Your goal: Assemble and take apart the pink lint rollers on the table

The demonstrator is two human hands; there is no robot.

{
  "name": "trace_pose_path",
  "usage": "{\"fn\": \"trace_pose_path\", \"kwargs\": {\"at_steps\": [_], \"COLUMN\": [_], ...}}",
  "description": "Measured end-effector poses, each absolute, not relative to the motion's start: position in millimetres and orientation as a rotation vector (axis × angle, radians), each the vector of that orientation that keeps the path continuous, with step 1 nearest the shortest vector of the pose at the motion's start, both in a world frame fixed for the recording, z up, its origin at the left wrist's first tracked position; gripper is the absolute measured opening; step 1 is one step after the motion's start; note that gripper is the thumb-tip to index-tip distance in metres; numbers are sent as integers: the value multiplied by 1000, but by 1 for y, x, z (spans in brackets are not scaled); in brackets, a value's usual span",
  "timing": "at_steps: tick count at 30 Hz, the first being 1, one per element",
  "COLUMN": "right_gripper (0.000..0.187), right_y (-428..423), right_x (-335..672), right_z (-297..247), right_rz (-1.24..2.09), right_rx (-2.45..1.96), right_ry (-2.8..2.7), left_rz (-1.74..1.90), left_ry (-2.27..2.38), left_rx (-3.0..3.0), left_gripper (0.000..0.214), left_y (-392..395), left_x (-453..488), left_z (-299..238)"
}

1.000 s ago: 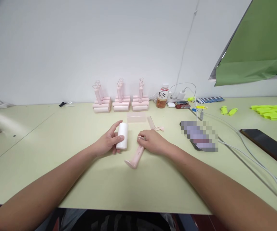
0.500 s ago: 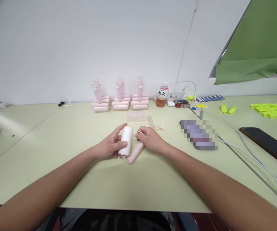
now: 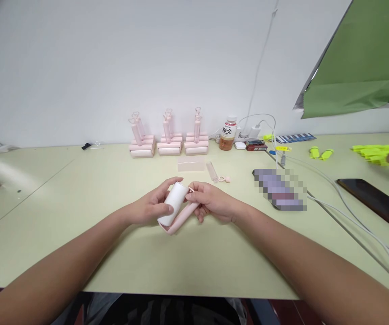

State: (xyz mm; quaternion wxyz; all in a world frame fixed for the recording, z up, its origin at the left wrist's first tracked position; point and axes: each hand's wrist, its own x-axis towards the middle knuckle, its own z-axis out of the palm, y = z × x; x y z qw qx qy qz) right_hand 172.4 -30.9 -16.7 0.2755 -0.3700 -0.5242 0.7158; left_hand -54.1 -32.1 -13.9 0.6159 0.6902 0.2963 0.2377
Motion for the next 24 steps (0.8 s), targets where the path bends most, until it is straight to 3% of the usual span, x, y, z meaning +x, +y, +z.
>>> {"fn": "trace_pose_path", "kwargs": {"at_steps": [15, 24], "right_gripper": [49, 52], "right_y": [-33, -37], "right_x": [174, 170], "right_z": [-19, -21], "right_rz": [1941, 1785], "right_rx": [-931, -951], "right_ry": [-1462, -1606], "left_rz": [481, 652], "left_ry": [633, 1006], "left_rx": [2308, 2431], "left_gripper": [65, 45], "left_y": [-38, -43], "left_x": [-58, -41], "left_z": [12, -9]}}
